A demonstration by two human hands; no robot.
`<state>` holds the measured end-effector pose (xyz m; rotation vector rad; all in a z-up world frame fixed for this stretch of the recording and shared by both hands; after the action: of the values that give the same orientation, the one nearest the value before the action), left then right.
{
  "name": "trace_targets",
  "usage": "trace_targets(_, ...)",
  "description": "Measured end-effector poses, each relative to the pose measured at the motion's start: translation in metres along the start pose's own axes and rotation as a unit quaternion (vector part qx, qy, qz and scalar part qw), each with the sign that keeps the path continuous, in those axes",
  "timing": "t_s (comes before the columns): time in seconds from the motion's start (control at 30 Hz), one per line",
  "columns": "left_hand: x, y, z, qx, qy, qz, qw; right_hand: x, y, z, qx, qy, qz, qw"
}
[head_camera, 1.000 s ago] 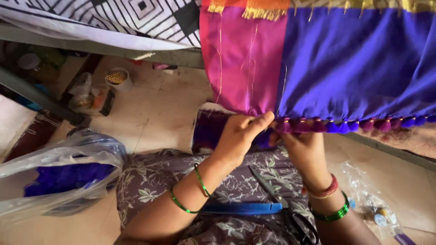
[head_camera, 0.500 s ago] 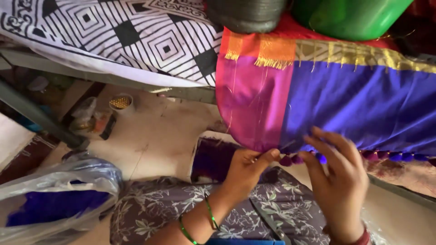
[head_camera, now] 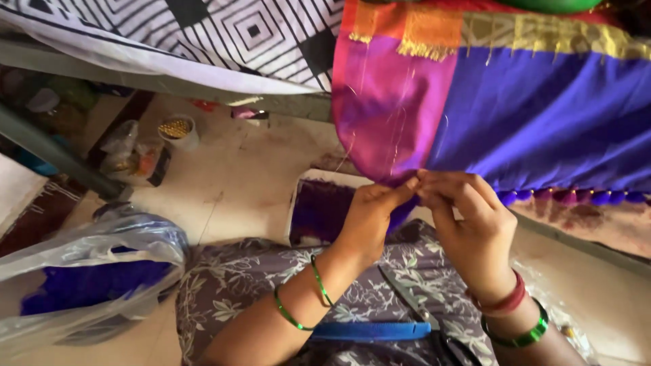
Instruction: The recorder is seen preparing purple tassels and sewing them onto the edge of a colorful fabric piece, likely a saree.
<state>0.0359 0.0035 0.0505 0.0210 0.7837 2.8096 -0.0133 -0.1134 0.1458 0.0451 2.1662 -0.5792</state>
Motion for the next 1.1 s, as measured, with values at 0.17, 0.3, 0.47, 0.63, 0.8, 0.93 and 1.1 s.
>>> trace_targets(0.17, -0.009, -0.011, -0.024, -0.067, 0.032, 0.025, 0.997, -0.005, 0.003, -0.002, -0.065, 0.042, 0.007, 0.997)
trace_targets(0.3, -0.003, -0.004, -0.009, -0.061, 0.055, -0.001, 0.997, -0.001, 0.002, 0.004, -0.060, 0.048, 0.006, 0.997)
trace_targets(0.47, -0.001, 0.001, -0.002, 0.007, 0.037, -0.037, 0.999, 0.001, -0.001, 0.030, -0.254, 0.143, 0.067, 0.954)
trace_targets(0.63, -0.004, 0.004, -0.002, 0.073, -0.023, -0.046, 0.996, -0.009, -0.010, 0.056, -0.502, 0.259, 0.112, 0.817)
trace_targets(0.8, -0.010, -0.001, -0.012, 0.055, -0.046, -0.069, 0.995, -0.022, -0.024, 0.049, -0.461, 0.236, 0.048, 0.854)
trace_targets(0.93, -0.006, 0.001, 0.004, 0.029, -0.030, -0.048, 0.998, -0.051, -0.071, 0.039, -0.396, 0.148, 0.073, 0.903)
trace_targets(1.1, -0.002, -0.002, 0.005, -0.063, -0.004, -0.015, 0.998, -0.035, -0.141, 0.117, -0.360, 0.053, 0.029, 0.931)
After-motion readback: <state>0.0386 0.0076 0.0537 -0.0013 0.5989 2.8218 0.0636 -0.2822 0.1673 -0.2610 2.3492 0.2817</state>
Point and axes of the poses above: each hand's wrist, its own x-axis away from the middle knuckle, its own y-axis out of the palm, z = x × y, the point moved 2 cm from there along -x, towards the middle knuckle, and after that the axes turned 14 degrees about -x, right-handed, at the moved point
